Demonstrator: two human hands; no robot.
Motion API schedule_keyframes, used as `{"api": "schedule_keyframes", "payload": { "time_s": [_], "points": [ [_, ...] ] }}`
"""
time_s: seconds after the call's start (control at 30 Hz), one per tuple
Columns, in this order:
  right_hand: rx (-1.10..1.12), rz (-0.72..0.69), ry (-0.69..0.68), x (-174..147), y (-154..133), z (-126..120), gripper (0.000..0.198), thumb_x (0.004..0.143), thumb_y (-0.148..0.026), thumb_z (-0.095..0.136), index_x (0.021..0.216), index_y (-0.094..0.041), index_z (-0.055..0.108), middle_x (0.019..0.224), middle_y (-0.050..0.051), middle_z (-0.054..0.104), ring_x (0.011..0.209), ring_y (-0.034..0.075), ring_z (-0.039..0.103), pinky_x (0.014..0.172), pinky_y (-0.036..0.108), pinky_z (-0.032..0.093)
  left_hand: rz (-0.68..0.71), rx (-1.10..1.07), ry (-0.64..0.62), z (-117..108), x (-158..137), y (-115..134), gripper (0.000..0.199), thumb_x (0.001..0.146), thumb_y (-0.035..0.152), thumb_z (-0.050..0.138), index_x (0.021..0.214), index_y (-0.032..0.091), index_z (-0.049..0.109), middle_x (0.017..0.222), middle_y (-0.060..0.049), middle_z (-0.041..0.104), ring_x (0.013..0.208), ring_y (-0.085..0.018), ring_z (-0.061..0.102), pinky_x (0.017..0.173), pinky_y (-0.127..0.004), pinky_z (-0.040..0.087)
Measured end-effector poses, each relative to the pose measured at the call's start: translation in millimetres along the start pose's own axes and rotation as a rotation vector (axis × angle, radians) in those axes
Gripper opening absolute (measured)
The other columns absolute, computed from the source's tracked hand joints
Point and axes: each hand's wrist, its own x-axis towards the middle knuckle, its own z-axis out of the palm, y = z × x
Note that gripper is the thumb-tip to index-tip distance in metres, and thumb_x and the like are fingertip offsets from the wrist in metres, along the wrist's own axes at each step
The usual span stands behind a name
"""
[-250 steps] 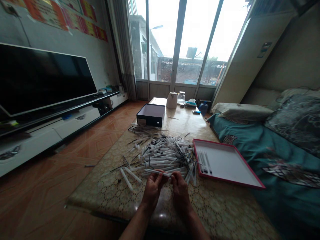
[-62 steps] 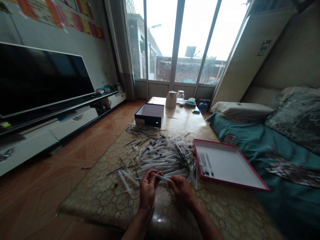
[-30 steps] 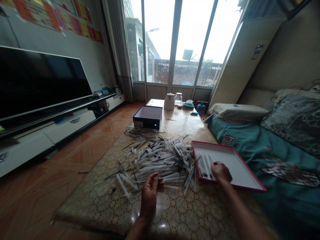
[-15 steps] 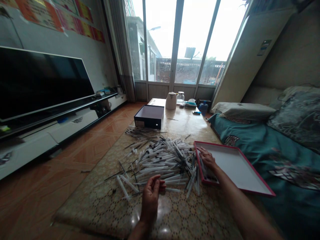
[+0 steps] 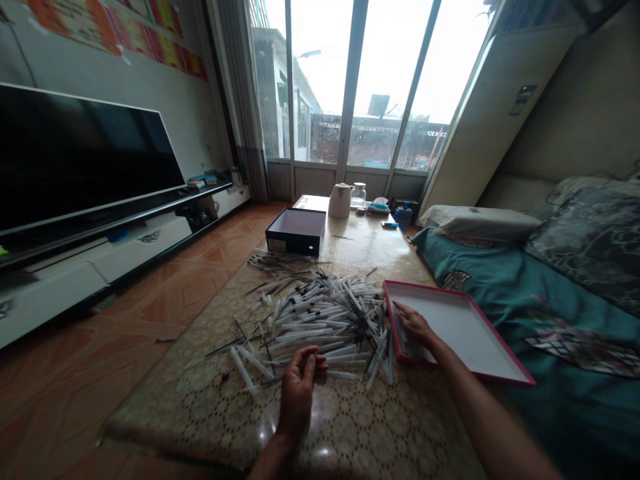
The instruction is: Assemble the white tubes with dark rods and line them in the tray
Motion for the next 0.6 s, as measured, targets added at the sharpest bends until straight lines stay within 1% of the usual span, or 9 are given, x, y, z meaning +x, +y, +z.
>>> {"api": "schedule_keyframes", "payload": {
  "time_s": [0.07,0.17,0.3,0.4,0.5,0.6],
  "points": [
    [-0.008,-0.011,-0.017,0.4,0.6,-2.2,0.044,0.085,-0.024,0.043,0.127,-0.024,0.056,0.124,0.004,0.061,0.115,0.019,0.055,0.095,0.029,0.041,0.000,0.000,0.004,0.4,-0.1,1.0,0.034,0.069,0.043,0.069,0.090,0.016,0.064,0.075,-0.006,0.071,0.065,-0.019,0.067,0.065,-0.031,0.052],
    [-0.030,-0.013,-0.034,-1.4,1.2,-2.3,0.047,0.085,-0.021,0.042,0.130,-0.019,0.053,0.132,0.007,0.055,0.122,0.019,0.049,0.100,0.030,0.037,0.004,-0.003,-0.001,1.0,-0.6,2.7,0.034,0.068,0.043,0.070,0.088,0.016,0.064,0.074,-0.006,0.071,0.065,-0.019,0.067,0.064,-0.031,0.052],
    [-0.056,-0.015,-0.056,-5.0,0.6,-0.7,0.046,0.086,-0.023,0.044,0.131,-0.021,0.052,0.134,0.007,0.052,0.125,0.021,0.046,0.101,0.033,0.035,0.014,0.003,0.001,1.2,-1.3,3.1,0.034,0.068,0.044,0.070,0.087,0.016,0.064,0.074,-0.005,0.071,0.065,-0.018,0.066,0.063,-0.030,0.052],
    [-0.058,-0.028,-0.058,-3.8,-2.0,-1.3,0.044,0.087,-0.025,0.043,0.130,-0.022,0.053,0.132,0.007,0.055,0.122,0.020,0.049,0.099,0.030,0.037,0.012,0.004,-0.001,1.1,-1.3,2.7,0.034,0.068,0.044,0.070,0.087,0.016,0.064,0.073,-0.005,0.071,0.064,-0.018,0.066,0.063,-0.029,0.052],
    [-0.051,-0.035,-0.046,-0.2,-5.4,-2.3,0.043,0.087,-0.029,0.045,0.129,-0.026,0.054,0.127,0.004,0.059,0.117,0.019,0.053,0.094,0.028,0.040,0.009,0.008,-0.004,1.4,-1.0,2.7,0.034,0.067,0.044,0.070,0.086,0.016,0.064,0.073,-0.005,0.071,0.064,-0.018,0.066,0.061,-0.030,0.052],
    [-0.045,0.000,-0.005,3.0,-7.7,-3.0,0.044,0.088,-0.028,0.042,0.131,-0.025,0.052,0.123,0.005,0.062,0.111,0.020,0.057,0.090,0.029,0.042,0.018,0.021,0.007,1.8,-1.1,3.3,0.034,0.066,0.044,0.071,0.085,0.016,0.065,0.072,-0.005,0.070,0.064,-0.019,0.066,0.062,-0.030,0.052]
  ]
}}
